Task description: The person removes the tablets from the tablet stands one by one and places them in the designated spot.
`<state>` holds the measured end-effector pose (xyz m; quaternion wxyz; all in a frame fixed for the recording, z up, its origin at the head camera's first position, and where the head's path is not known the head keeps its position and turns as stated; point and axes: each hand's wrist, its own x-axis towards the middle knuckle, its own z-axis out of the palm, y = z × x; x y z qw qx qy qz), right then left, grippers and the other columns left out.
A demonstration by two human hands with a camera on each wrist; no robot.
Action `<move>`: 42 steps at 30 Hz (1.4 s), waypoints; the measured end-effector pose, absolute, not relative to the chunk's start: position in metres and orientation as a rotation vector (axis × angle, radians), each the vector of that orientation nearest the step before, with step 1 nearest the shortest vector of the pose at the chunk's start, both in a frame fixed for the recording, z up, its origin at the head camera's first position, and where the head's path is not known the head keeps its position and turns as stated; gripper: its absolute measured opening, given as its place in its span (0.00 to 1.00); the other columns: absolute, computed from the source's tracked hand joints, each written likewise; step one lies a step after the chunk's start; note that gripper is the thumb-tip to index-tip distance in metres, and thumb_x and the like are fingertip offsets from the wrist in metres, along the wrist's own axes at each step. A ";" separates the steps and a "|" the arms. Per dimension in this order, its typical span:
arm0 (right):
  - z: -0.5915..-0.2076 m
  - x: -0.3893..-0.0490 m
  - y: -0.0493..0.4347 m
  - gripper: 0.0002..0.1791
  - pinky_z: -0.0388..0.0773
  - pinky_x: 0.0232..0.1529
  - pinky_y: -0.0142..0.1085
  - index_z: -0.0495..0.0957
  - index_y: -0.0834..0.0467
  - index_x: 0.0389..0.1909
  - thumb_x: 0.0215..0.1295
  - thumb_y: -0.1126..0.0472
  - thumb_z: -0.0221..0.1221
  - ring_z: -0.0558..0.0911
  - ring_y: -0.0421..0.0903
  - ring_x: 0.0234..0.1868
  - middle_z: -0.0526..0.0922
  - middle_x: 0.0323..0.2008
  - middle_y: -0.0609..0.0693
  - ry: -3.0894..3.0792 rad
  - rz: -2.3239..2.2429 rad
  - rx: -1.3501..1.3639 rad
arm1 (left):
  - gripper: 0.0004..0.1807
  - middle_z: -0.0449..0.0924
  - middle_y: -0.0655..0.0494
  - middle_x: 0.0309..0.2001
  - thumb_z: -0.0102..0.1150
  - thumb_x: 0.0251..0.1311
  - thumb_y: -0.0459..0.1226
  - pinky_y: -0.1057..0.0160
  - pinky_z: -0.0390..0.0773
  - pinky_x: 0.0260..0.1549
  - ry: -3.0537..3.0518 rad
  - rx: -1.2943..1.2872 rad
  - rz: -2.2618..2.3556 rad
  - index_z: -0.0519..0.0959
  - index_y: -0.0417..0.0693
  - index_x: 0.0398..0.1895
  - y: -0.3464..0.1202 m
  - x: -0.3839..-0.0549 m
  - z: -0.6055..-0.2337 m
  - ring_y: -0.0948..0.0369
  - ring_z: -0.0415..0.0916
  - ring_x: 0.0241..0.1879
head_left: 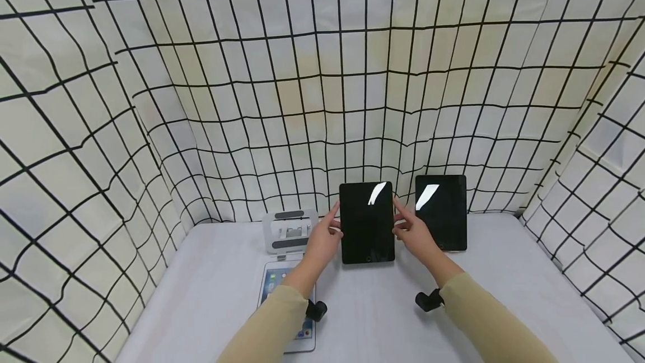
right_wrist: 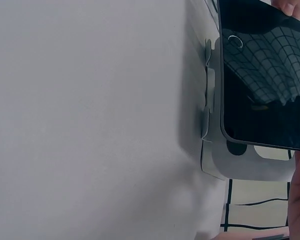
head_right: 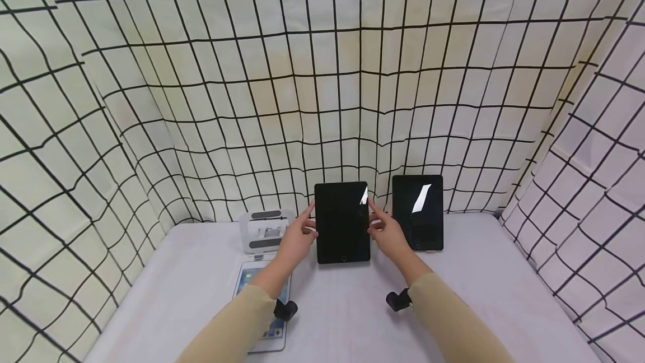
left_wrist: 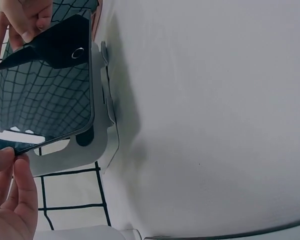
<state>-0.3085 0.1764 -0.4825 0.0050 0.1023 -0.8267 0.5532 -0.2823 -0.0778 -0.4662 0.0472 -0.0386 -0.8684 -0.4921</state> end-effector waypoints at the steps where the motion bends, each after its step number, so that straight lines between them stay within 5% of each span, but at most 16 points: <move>1: -0.482 -0.307 0.177 0.44 0.79 0.41 0.36 0.52 0.44 0.78 0.67 0.76 0.54 0.79 0.52 0.49 0.70 0.55 0.61 -2.591 1.744 0.332 | 0.44 0.79 0.58 0.46 0.58 0.64 0.28 0.59 0.79 0.38 -2.650 -0.121 -1.509 0.56 0.75 0.76 -0.078 -0.281 -0.466 0.59 0.78 0.45; 10: -0.478 -0.292 0.181 0.44 0.80 0.43 0.40 0.54 0.45 0.78 0.66 0.75 0.55 0.79 0.50 0.46 0.73 0.54 0.61 -2.617 1.830 0.312 | 0.46 0.78 0.58 0.42 0.58 0.62 0.25 0.61 0.77 0.33 -2.664 -0.146 -1.583 0.56 0.76 0.76 -0.081 -0.267 -0.465 0.60 0.77 0.41; 30: -0.479 -0.258 0.194 0.42 0.80 0.40 0.37 0.53 0.50 0.78 0.66 0.74 0.57 0.80 0.49 0.43 0.73 0.52 0.61 -2.643 2.027 0.326 | 0.47 0.78 0.52 0.36 0.58 0.55 0.21 0.63 0.74 0.25 -2.666 -0.196 -1.780 0.60 0.62 0.77 -0.084 -0.239 -0.468 0.62 0.74 0.26; 42: -0.486 -0.242 0.198 0.41 0.81 0.42 0.38 0.56 0.50 0.78 0.67 0.72 0.57 0.78 0.51 0.41 0.74 0.49 0.60 -2.684 2.036 0.321 | 0.47 0.79 0.47 0.34 0.59 0.53 0.19 0.63 0.78 0.24 -2.657 -0.169 -1.868 0.61 0.56 0.76 -0.084 -0.221 -0.473 0.47 0.80 0.30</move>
